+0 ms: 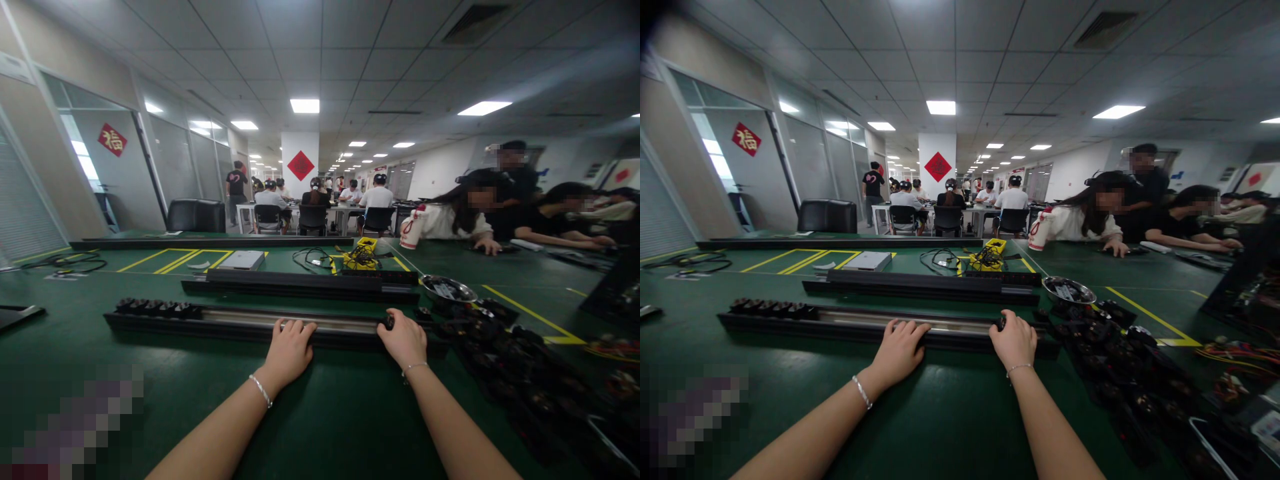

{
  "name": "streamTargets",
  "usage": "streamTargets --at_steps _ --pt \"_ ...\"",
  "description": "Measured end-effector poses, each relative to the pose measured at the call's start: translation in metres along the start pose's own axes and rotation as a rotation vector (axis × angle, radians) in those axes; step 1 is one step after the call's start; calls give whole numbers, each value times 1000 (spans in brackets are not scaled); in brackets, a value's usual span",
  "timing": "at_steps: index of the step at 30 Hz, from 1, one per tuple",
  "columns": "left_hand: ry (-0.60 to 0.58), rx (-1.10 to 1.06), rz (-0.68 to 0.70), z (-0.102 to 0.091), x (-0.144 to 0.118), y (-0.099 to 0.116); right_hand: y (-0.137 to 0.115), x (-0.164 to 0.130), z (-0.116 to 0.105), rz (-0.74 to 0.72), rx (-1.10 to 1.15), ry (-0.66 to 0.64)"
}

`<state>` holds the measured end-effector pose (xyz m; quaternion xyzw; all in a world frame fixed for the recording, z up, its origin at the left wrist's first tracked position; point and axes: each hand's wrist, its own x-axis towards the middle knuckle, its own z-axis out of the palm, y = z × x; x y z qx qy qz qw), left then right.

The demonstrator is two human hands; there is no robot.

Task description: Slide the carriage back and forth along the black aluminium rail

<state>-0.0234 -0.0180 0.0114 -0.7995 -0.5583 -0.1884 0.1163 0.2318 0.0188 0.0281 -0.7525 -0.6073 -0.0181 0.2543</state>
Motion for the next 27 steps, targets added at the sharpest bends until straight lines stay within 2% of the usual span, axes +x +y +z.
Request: streamTargets --at_steps 8,27 --pt "26 13 12 1 0 0 1 -1 -1 -8 17 9" --pt "-8 -6 -10 -2 0 2 3 -2 -4 31 -43 15"
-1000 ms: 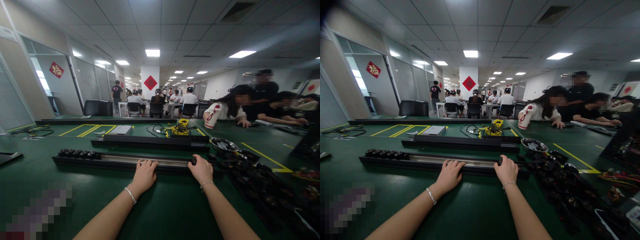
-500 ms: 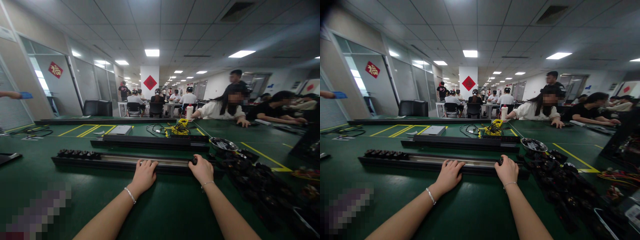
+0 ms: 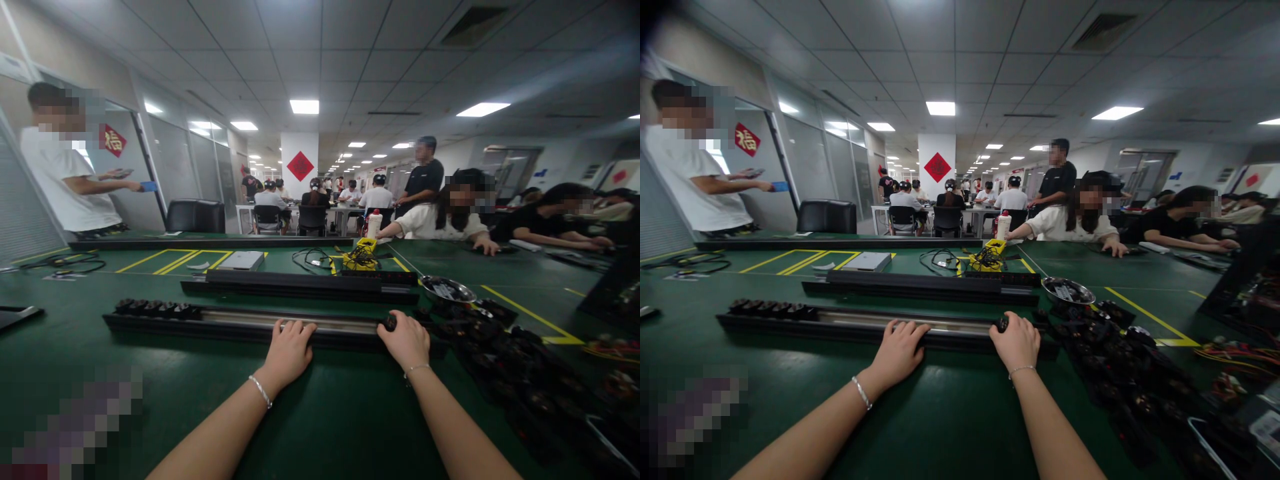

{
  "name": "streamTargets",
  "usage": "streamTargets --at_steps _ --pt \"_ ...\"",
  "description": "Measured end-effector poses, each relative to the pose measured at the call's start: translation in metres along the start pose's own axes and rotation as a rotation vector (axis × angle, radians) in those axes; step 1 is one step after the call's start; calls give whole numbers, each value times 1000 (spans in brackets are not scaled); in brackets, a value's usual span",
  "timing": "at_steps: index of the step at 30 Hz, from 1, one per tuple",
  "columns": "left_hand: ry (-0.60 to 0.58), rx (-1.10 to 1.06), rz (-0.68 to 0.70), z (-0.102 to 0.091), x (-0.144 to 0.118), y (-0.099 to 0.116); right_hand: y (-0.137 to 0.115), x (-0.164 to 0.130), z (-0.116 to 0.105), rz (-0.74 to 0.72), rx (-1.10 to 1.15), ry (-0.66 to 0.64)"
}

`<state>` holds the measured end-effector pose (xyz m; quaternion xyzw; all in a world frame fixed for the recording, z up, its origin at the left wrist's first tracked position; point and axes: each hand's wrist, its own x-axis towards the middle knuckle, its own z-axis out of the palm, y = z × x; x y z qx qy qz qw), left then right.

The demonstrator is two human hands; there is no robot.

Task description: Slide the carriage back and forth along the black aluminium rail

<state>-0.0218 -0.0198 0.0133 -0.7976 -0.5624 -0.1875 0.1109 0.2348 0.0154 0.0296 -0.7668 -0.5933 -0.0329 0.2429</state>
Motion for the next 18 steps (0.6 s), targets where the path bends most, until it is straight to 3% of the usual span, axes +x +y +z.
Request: streamTargets --at_steps 18 --pt "-9 7 2 -1 0 -1 5 2 -2 14 52 -18"
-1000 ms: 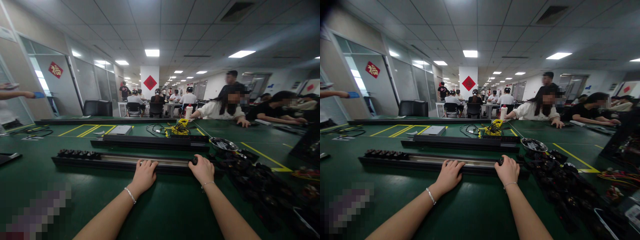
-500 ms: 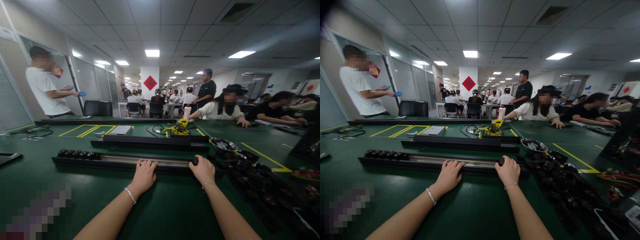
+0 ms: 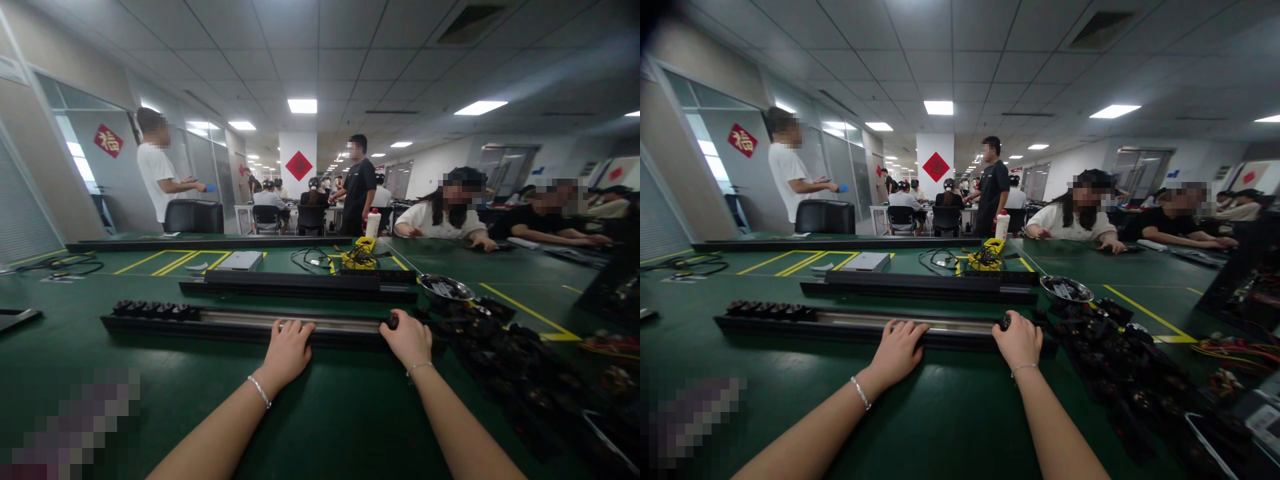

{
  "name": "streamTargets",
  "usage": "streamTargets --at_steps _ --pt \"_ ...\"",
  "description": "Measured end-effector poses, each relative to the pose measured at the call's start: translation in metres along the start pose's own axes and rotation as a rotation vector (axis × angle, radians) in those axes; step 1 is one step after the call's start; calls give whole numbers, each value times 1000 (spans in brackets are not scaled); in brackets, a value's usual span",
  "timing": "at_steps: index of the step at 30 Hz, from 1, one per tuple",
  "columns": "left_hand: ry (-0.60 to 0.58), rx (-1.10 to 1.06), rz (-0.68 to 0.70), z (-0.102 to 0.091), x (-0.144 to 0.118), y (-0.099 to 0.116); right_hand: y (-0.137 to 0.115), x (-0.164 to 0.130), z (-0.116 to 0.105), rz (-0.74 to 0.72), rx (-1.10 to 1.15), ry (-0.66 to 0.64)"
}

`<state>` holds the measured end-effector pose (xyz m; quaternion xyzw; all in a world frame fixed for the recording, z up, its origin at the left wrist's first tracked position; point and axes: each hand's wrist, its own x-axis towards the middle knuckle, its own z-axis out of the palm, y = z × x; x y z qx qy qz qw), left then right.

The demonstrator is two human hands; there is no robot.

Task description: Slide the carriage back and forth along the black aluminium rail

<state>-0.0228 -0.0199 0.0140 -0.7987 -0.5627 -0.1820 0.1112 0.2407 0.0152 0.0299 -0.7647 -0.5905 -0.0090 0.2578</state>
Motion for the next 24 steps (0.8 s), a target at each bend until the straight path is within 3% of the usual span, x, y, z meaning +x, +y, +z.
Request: streamTargets --at_steps 24 --pt "-6 1 -3 -1 0 1 5 2 2 21 -3 28"
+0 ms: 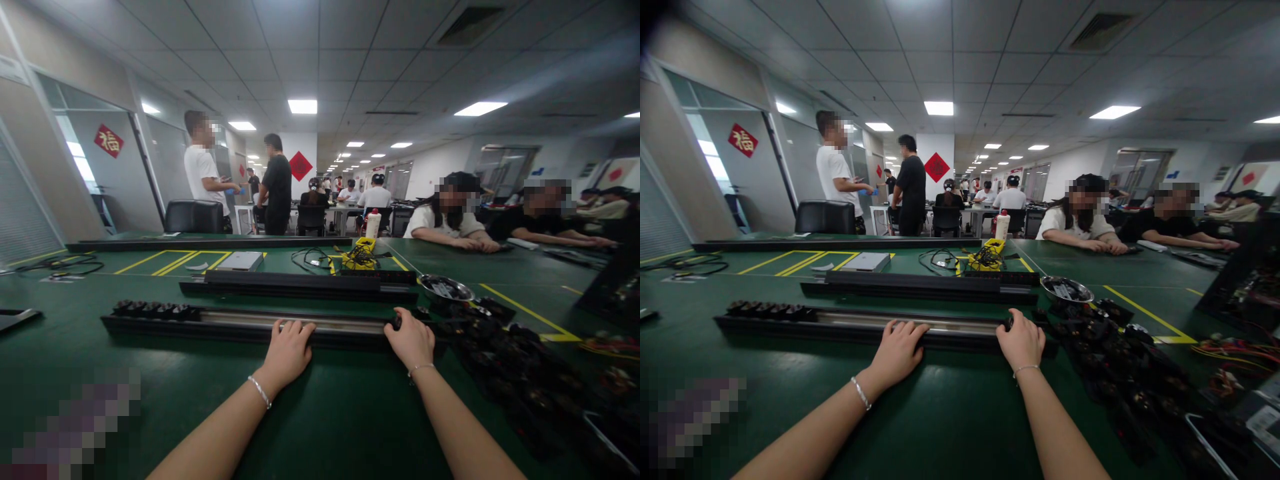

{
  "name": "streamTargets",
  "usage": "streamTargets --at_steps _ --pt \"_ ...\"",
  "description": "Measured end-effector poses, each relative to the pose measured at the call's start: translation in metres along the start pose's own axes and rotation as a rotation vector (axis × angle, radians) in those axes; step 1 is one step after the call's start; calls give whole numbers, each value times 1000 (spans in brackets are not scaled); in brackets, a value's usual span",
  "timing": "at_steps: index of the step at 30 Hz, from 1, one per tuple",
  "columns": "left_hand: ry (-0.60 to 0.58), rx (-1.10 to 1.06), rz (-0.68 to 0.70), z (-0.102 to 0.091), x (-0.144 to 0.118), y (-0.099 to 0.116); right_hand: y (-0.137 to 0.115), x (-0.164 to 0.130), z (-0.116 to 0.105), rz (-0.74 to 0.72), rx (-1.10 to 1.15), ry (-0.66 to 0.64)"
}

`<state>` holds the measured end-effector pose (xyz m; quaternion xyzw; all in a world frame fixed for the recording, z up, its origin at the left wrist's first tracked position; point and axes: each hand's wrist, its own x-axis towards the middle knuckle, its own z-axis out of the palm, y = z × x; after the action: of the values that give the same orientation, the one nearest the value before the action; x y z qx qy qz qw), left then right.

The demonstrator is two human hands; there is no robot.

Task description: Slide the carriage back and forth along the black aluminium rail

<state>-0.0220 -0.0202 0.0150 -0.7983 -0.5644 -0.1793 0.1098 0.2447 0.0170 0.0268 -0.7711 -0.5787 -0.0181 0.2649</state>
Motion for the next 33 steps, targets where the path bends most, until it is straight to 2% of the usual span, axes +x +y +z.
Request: streamTargets --at_steps 33 --pt "38 -9 23 5 -1 -4 13 2 4 52 -44 82"
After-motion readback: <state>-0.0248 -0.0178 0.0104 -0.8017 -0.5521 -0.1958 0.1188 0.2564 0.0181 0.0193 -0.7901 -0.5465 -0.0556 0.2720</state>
